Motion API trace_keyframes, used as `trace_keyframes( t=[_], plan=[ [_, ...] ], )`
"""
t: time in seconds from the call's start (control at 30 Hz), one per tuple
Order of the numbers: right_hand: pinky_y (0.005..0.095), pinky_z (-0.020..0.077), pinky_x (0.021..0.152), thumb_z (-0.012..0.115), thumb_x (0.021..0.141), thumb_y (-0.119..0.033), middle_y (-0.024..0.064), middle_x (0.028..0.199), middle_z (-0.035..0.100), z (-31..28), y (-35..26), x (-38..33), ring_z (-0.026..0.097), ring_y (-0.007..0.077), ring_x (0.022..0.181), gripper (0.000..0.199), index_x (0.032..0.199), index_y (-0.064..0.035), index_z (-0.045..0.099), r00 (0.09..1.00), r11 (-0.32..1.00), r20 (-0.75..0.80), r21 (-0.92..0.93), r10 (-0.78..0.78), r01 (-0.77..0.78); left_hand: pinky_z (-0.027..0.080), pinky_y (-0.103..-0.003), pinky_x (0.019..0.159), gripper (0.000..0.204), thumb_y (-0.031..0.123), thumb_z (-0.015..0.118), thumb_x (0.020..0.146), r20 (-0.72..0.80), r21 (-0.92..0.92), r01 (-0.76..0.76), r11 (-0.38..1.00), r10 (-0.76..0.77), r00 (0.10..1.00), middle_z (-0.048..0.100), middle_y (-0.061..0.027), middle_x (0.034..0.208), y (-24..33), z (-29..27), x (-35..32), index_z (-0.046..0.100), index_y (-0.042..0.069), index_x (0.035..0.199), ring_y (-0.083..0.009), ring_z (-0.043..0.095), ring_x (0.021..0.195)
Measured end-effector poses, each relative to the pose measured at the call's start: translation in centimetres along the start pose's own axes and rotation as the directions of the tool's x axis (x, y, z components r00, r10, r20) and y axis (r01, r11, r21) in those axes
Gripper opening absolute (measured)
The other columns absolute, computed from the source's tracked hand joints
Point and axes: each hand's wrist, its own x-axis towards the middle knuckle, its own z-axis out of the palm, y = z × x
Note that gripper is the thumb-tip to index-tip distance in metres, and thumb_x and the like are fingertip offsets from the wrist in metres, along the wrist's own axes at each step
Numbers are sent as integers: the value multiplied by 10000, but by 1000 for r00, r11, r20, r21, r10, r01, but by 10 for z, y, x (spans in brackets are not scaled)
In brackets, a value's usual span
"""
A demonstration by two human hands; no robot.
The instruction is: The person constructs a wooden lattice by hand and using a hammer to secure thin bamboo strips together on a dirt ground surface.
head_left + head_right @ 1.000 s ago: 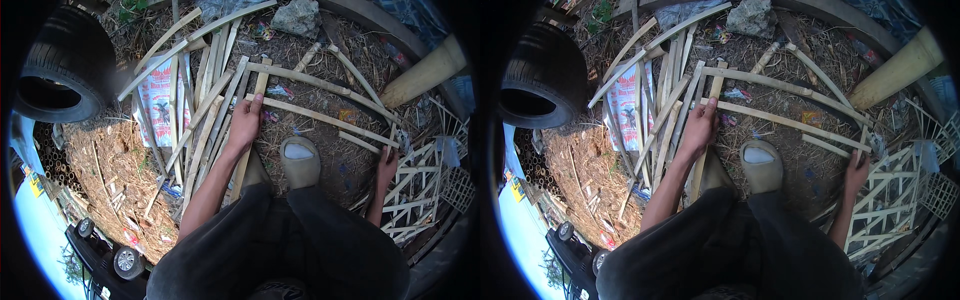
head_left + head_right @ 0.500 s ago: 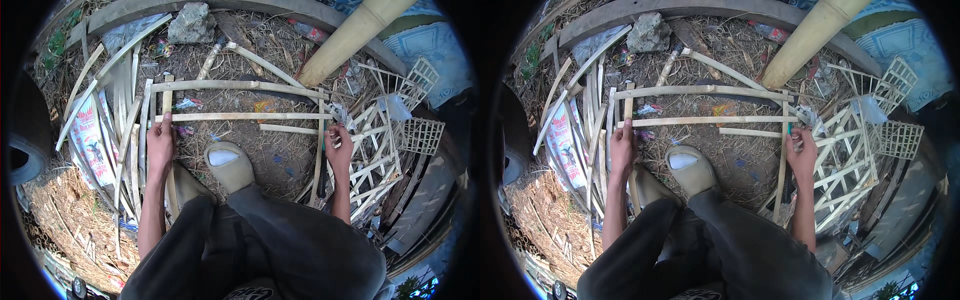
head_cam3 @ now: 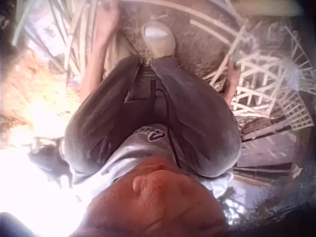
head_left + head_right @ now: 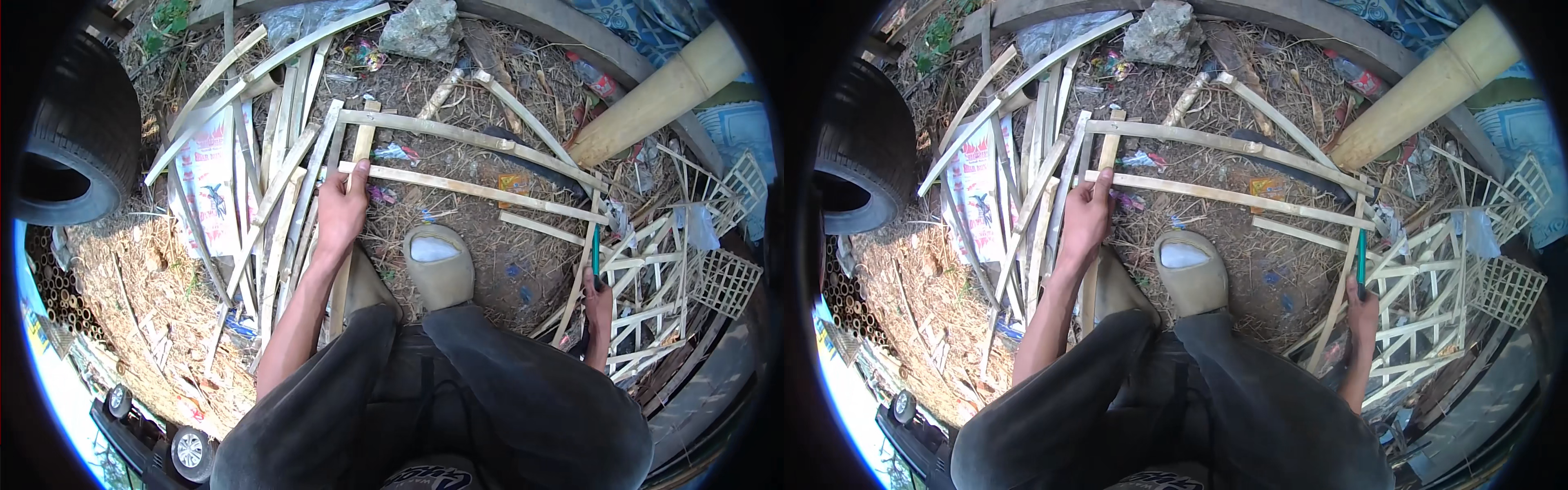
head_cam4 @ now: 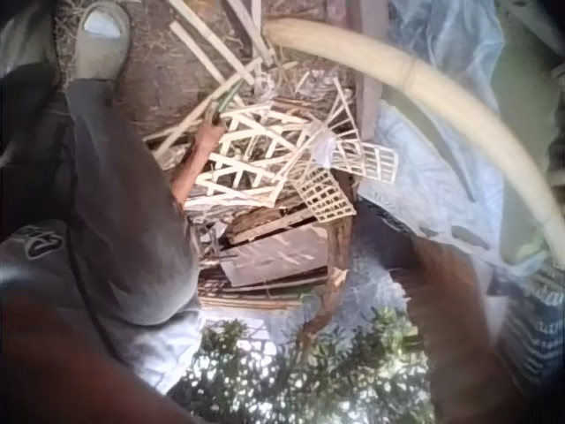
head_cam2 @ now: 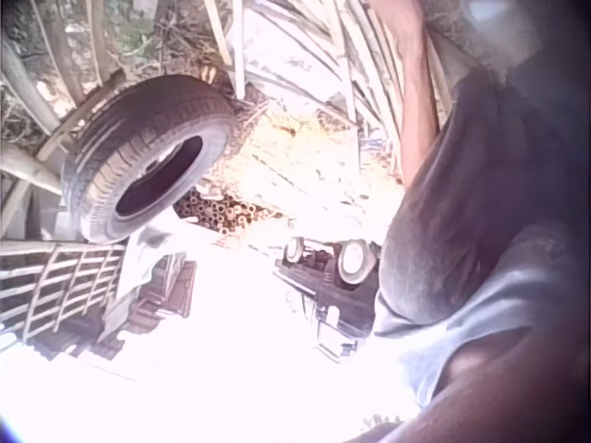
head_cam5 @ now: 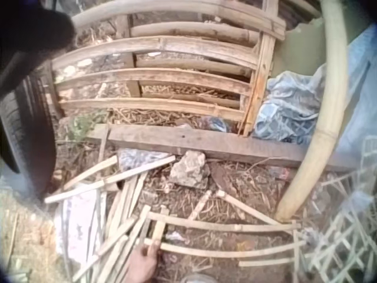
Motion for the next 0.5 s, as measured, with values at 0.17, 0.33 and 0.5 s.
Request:
trace_keyframes(
  t=[0.17,0.33,0.5],
  plan=[
    [282,422,541,644,991,-568,45,751,594,-2,-30,-53,527,121,631,568,956,-1,648,973,942,25,245,231,-229,441,-450,604,480,412,630,1027,-202,197,-124,973,164,966,628,-182,686,10,-1,-14,647,-67,1002,-285,572,585],
    [251,224,405,589,1018,-586,-83,613,283,-50,-27,-68,332,40,477,524,732,-218,346,907,541,247,738,340,-403,465,-464,625,475,411,624,1027,-192,172,-121,978,154,969,659,-221,731,19,-1,-18,630,-64,1023,-326,633,630],
    [275,292,515,540,1071,-503,-45,634,391,-3,-63,-110,359,75,563,504,835,-57,543,920,935,-366,356,141,-2,487,-494,674,469,396,624,1026,-222,171,-201,964,237,946,679,-259,783,16,7,-17,614,-72,1046,-409,684,716]
  ],
)
